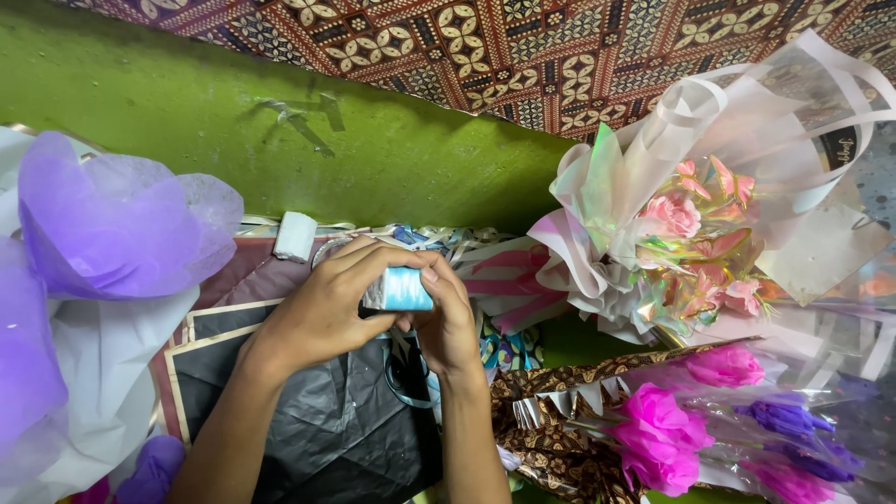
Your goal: Preparing materials and unfolding wrapping paper for a flower bouquet
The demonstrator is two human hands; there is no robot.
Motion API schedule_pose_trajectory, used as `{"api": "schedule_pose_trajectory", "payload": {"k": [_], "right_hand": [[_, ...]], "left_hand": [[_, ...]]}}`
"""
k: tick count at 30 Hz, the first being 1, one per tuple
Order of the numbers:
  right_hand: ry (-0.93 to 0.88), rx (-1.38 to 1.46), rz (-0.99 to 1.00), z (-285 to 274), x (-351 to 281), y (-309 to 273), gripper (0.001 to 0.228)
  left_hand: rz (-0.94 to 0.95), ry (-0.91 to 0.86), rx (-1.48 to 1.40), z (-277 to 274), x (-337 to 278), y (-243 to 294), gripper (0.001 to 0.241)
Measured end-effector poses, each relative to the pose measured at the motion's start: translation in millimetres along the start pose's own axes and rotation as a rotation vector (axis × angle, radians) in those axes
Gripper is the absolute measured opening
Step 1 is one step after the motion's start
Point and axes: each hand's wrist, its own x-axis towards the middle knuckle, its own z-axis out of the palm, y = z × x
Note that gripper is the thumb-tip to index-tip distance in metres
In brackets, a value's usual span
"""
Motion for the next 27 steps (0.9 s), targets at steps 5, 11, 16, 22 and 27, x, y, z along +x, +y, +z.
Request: {"api": "schedule_pose_trajectory", "payload": {"k": [5,11,16,22,27], "right_hand": [[0.039,-0.031,-0.052,8.9,-11.5,-9.1,0.047],[0.018,0.022,-0.093,-5.5,-29.8,3.0,0.045],[-0.041,0.328,-0.011,-32.3,-47.9,31.6,0.045],[0.004,0.209,0.016,-52.3,-63.5,49.3,0.039],[0.103,-0.297,0.055,-60.5,-93.5,70.7,0.019]], "left_hand": [[-0.113,-0.081,0.012,2.3,-5.9,-9.3,0.072],[-0.145,-0.231,0.014,8.0,-7.5,-1.8,0.086],[-0.149,-0.205,-0.071,22.5,-4.7,-0.4,0.079],[-0.023,-0.202,0.026,31.7,-4.3,7.6,0.056],[-0.126,-0.044,0.22,15.8,-12.9,8.6,0.057]]}}
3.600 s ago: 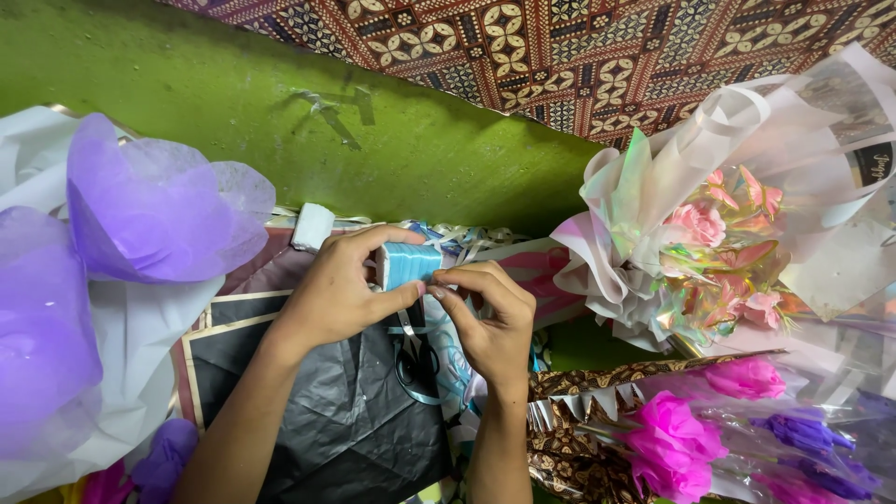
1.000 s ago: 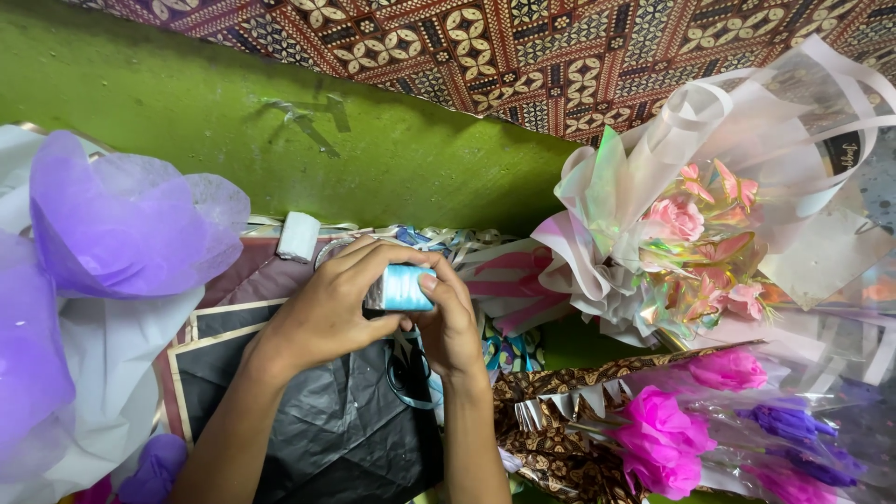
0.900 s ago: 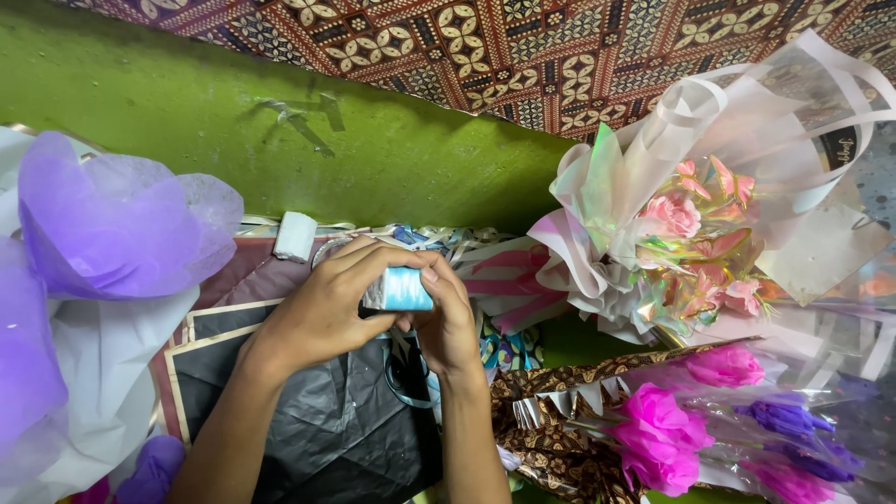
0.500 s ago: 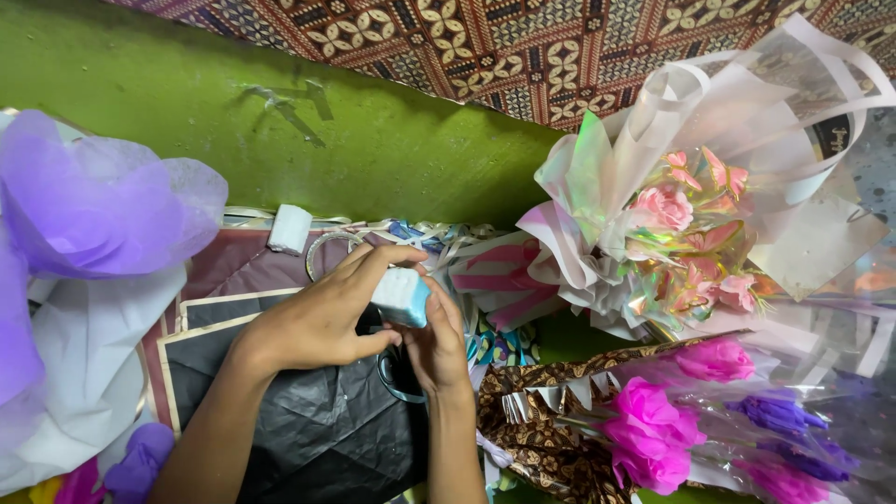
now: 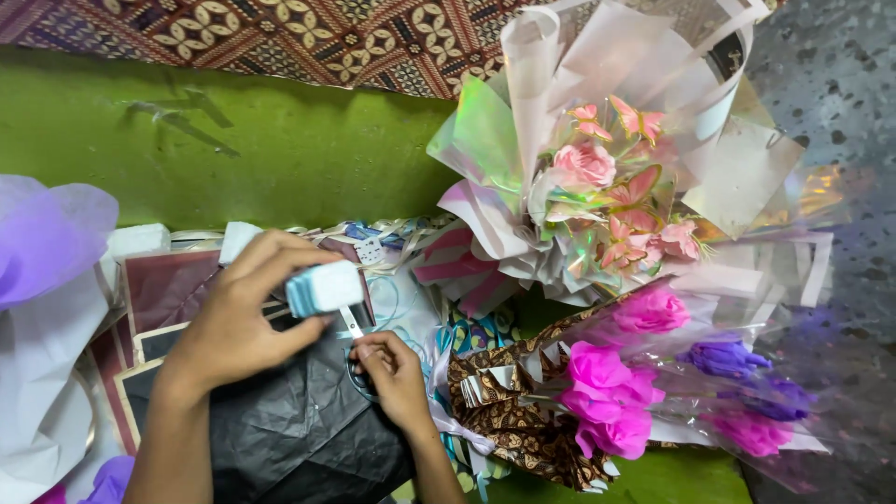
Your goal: Preparing materials and unfolding wrapping paper for a flower bouquet
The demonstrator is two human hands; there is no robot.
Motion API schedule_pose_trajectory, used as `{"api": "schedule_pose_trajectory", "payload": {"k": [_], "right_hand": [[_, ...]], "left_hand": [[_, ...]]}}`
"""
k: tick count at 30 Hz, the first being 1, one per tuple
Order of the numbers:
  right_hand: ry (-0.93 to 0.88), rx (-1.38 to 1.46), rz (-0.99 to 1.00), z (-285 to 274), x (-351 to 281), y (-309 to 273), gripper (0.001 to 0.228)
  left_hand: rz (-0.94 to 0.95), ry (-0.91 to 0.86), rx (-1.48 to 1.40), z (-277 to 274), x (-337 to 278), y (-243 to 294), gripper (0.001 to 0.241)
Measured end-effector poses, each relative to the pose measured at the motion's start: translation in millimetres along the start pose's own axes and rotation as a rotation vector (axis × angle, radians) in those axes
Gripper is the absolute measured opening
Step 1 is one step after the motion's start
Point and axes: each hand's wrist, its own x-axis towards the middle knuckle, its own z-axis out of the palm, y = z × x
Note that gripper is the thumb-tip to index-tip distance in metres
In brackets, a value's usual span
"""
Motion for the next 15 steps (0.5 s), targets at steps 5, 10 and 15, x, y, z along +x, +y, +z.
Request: {"api": "schedule_pose_trajectory", "payload": {"k": [5,10,15], "right_hand": [[0.054,-0.297,-0.094,-2.4,-12.1,5.5,0.009],[0.053,-0.359,-0.222,4.1,-12.6,3.7,0.009],[0.04,-0.672,-0.544,10.2,-15.1,10.0,0.011]], "left_hand": [[-0.095,0.191,0.056,-15.3,-8.0,2.1,0.056],[-0.151,0.298,0.04,-18.2,-10.4,-7.3,0.054],[-0.215,0.254,-0.101,-9.4,-2.5,-9.9,0.053]]}}
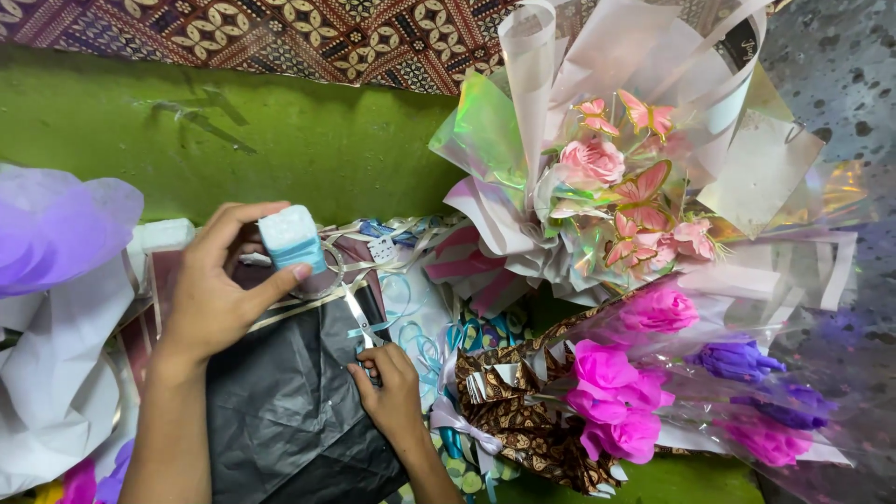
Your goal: Preparing materials and unfolding wrapping paper for a flower bouquet
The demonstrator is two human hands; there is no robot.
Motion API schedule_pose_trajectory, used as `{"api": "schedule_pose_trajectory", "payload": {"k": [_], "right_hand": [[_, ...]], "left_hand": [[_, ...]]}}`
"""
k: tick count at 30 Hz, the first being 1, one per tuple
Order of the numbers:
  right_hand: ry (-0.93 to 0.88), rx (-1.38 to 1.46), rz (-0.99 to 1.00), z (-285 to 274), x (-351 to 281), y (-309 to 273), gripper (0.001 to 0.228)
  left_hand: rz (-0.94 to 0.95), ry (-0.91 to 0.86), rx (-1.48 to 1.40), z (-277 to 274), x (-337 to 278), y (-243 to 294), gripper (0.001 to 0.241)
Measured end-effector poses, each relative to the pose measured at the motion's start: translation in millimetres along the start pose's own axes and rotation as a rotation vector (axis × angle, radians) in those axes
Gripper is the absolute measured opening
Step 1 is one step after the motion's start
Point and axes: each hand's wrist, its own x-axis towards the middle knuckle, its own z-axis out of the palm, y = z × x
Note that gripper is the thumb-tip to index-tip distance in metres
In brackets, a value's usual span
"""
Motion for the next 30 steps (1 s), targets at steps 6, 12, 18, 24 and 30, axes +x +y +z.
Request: {"api": "schedule_pose_trajectory", "payload": {"k": [6,12,18,24,30], "right_hand": [[0.051,-0.065,-0.013,-3.2,2.4,-7.2,0.008],[0.103,-0.129,0.048,4.3,1.4,-0.2,0.006],[0.078,-0.124,0.15,2.5,17.3,-21.0,0.005],[-0.007,0.194,-0.049,-9.0,52.7,-143.7,0.006],[-0.708,0.688,-0.484,58.0,16.1,-193.1,0.04]], "left_hand": [[-0.186,-0.176,-0.15,43.9,-47.7,-62.2,0.055],[-0.161,0.046,-0.242,60.2,-84.6,-128.6,0.053],[-0.08,0.075,-0.114,58.0,-82.1,-124.4,0.051],[-0.108,0.137,-0.224,57.7,-81.6,-132.3,0.051],[-0.106,0.158,-0.164,56.1,-82.2,-130.0,0.05]]}}
